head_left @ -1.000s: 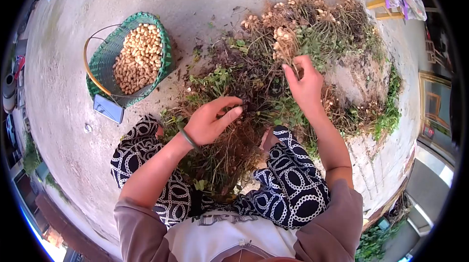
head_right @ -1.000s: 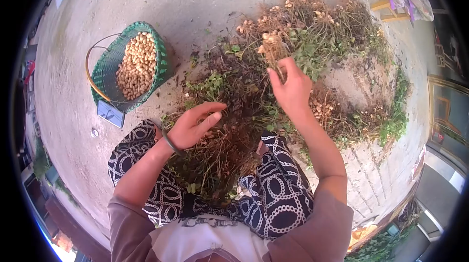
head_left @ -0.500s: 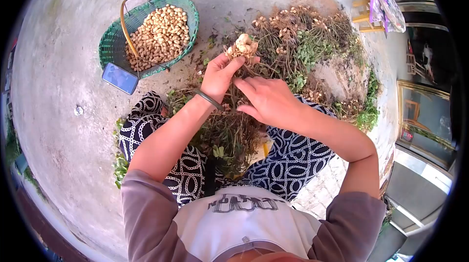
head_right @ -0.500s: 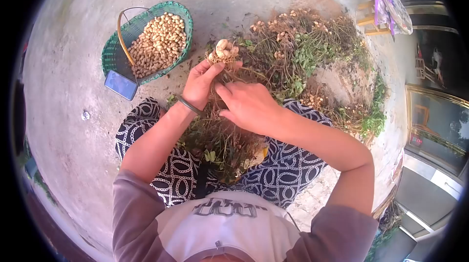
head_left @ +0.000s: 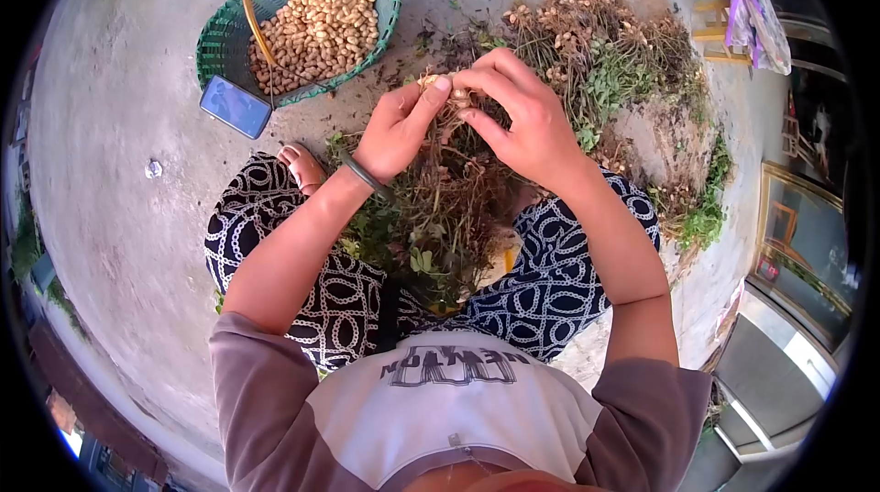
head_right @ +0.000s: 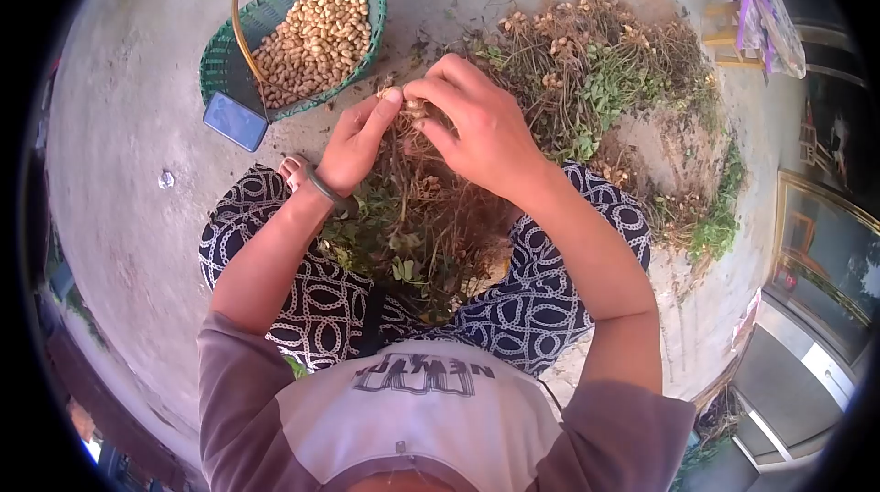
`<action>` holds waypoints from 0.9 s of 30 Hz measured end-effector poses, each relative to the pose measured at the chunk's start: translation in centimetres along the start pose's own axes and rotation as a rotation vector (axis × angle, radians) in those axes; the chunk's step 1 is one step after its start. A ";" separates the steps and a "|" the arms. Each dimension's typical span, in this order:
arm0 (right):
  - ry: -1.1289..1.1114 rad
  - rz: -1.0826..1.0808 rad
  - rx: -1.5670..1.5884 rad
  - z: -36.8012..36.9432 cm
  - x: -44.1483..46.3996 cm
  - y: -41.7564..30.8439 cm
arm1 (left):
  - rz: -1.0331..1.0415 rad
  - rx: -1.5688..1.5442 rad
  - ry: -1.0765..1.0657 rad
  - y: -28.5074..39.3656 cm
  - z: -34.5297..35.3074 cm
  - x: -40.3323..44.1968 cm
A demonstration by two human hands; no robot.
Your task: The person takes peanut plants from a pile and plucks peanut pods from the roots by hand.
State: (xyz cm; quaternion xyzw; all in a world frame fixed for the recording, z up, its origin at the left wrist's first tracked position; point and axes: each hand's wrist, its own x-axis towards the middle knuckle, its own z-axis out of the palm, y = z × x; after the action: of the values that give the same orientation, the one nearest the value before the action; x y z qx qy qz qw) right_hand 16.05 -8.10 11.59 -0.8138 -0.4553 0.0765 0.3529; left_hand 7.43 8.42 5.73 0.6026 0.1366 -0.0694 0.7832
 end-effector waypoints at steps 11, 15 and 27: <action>0.142 0.111 0.118 -0.4 -1.3 1.8 | 0.002 -0.017 -0.009 -0.6 0.8 0.1; 0.104 0.094 0.133 -0.8 -1.7 2.7 | 0.047 -0.055 -0.028 -0.9 0.9 -0.2; 0.198 -0.060 -0.157 0.9 -2.6 1.9 | 0.140 0.335 0.104 -1.0 2.2 -0.5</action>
State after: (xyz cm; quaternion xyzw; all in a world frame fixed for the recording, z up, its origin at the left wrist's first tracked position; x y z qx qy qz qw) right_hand 15.41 -10.35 9.18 -0.8286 -0.4469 -0.0509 0.3334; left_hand 6.97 6.02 5.44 0.7354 0.1211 -0.0051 0.6667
